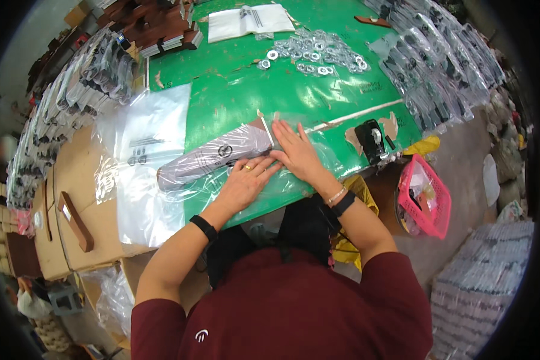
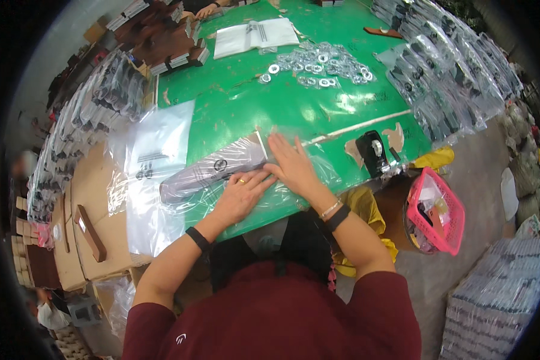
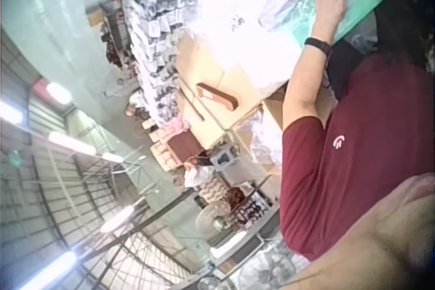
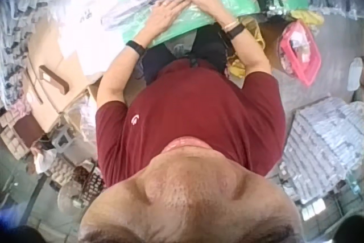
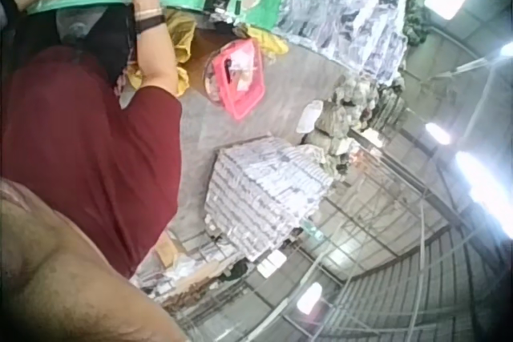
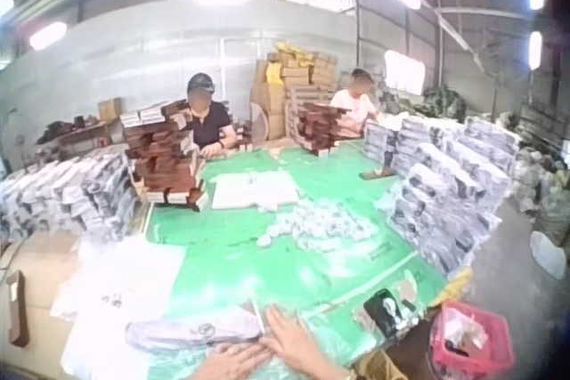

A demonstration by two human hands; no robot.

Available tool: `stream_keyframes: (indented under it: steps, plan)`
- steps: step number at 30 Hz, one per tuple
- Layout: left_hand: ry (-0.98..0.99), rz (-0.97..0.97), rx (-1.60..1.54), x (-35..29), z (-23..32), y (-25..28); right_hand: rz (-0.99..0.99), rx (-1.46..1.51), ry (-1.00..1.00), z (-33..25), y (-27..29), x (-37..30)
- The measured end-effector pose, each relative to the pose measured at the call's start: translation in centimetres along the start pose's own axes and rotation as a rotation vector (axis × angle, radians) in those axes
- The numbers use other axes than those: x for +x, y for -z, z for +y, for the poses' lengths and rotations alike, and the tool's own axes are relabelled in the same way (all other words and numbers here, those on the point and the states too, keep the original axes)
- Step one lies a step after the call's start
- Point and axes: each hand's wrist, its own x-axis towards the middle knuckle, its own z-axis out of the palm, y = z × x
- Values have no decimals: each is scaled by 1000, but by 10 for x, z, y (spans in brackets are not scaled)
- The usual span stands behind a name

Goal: Packing wood furniture components into plastic bags and sealing them.

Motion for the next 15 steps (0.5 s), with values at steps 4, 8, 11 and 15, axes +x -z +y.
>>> stream_keyframes:
  steps: [4,8,11,15]
  plan:
    - [7,9,28,-1,-2,-3,-96,-135,-5,6,3,7]
    - [50,136,-136,1,2,7,-95,-143,45,12,-6,9]
    - [81,119,-215,31,6,29,-80,-191,61,21,-2,1]
    - [-66,474,54,65,-25,10,-118,-243,45,16,-2,6]
